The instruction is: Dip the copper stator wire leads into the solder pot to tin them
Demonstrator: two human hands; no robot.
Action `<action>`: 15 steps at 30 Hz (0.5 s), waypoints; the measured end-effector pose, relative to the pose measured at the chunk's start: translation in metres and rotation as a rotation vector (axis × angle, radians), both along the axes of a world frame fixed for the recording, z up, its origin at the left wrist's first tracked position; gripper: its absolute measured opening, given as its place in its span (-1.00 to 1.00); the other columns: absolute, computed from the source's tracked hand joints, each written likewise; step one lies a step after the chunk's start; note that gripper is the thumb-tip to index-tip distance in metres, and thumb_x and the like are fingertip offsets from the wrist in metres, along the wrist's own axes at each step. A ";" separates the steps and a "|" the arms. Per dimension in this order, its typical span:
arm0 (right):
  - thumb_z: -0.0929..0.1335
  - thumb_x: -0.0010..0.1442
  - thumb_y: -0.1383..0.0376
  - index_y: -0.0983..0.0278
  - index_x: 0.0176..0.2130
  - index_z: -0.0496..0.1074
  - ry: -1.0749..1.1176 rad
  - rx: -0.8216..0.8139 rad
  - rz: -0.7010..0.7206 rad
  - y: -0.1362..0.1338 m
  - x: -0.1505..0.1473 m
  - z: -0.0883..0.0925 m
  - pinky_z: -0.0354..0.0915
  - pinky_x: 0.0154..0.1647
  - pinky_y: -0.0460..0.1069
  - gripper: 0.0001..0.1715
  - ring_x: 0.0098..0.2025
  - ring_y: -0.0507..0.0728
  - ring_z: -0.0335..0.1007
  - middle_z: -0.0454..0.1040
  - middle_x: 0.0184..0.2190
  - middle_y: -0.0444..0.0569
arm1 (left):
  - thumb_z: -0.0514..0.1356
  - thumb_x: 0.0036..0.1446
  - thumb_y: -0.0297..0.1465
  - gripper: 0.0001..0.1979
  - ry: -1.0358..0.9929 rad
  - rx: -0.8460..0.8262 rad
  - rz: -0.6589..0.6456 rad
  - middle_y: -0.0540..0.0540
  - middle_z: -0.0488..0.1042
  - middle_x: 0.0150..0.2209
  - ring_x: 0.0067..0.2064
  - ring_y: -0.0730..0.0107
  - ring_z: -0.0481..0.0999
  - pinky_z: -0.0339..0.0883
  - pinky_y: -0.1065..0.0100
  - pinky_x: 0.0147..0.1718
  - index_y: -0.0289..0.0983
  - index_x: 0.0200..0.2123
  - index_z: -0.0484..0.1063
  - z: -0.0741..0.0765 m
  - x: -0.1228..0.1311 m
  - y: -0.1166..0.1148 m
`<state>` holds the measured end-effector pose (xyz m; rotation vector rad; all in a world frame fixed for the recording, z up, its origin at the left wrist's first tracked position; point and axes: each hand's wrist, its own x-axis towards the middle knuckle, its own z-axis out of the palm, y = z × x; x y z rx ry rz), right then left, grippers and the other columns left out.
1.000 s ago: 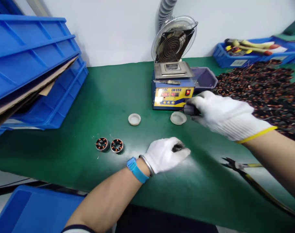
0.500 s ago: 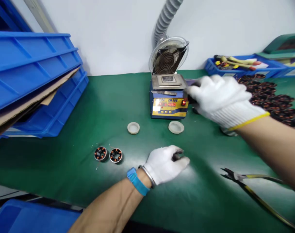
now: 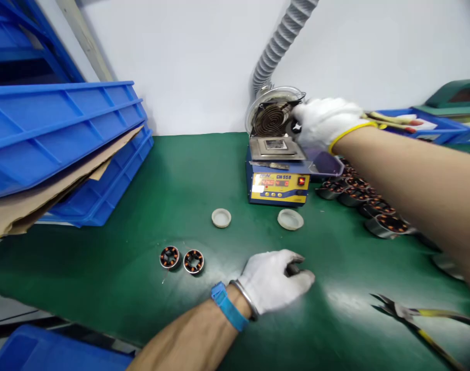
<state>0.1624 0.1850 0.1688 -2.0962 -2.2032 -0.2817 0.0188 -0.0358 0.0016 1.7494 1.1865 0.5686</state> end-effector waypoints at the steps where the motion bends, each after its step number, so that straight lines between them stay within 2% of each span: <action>1: 0.22 0.24 -0.10 0.51 0.09 0.41 0.023 0.003 -0.024 0.001 0.002 0.004 0.22 -0.02 0.21 -0.21 0.18 0.43 0.30 0.40 0.07 0.36 | 0.17 0.14 -0.09 -0.49 0.002 -0.004 0.003 -0.15 0.66 -0.13 -0.14 0.17 0.63 0.48 0.17 0.02 -0.26 0.05 0.53 0.000 0.000 0.000; 4: 0.22 0.15 -0.21 0.52 0.06 0.44 0.107 0.020 -0.078 0.005 0.004 0.008 0.25 -0.07 0.15 -0.08 0.12 0.42 0.38 0.45 -0.02 0.33 | 0.18 0.15 -0.09 -0.52 -0.005 -0.007 0.016 -0.11 0.66 -0.14 -0.14 0.21 0.63 0.48 0.19 0.02 -0.21 0.04 0.53 -0.001 0.001 0.001; 8: 0.21 0.23 -0.10 0.59 0.05 0.44 0.204 -0.005 -0.068 0.007 -0.006 -0.005 0.25 -0.02 0.15 -0.17 0.18 0.44 0.34 0.43 0.01 0.38 | 0.18 0.15 -0.09 -0.53 0.001 -0.002 0.015 -0.10 0.66 -0.15 -0.16 0.21 0.63 0.49 0.20 0.01 -0.21 0.03 0.54 -0.001 0.001 0.001; 11: 0.27 0.23 -0.02 0.61 0.01 0.45 0.233 -0.019 -0.037 0.006 -0.011 -0.012 0.25 -0.01 0.16 -0.26 0.16 0.45 0.35 0.43 0.01 0.44 | 0.19 0.15 -0.09 -0.55 -0.005 0.012 0.021 -0.09 0.66 -0.16 -0.17 0.22 0.63 0.49 0.21 0.00 -0.20 0.01 0.55 -0.002 0.000 0.002; 15: 0.28 0.20 -0.12 0.60 -0.02 0.48 0.299 0.066 -0.071 -0.008 -0.003 -0.006 0.26 -0.03 0.18 -0.18 0.10 0.43 0.39 0.47 -0.05 0.42 | 0.20 0.15 -0.10 -0.57 -0.033 0.009 0.013 -0.08 0.65 -0.17 -0.19 0.24 0.62 0.50 0.21 -0.02 -0.19 -0.01 0.54 -0.005 0.000 0.002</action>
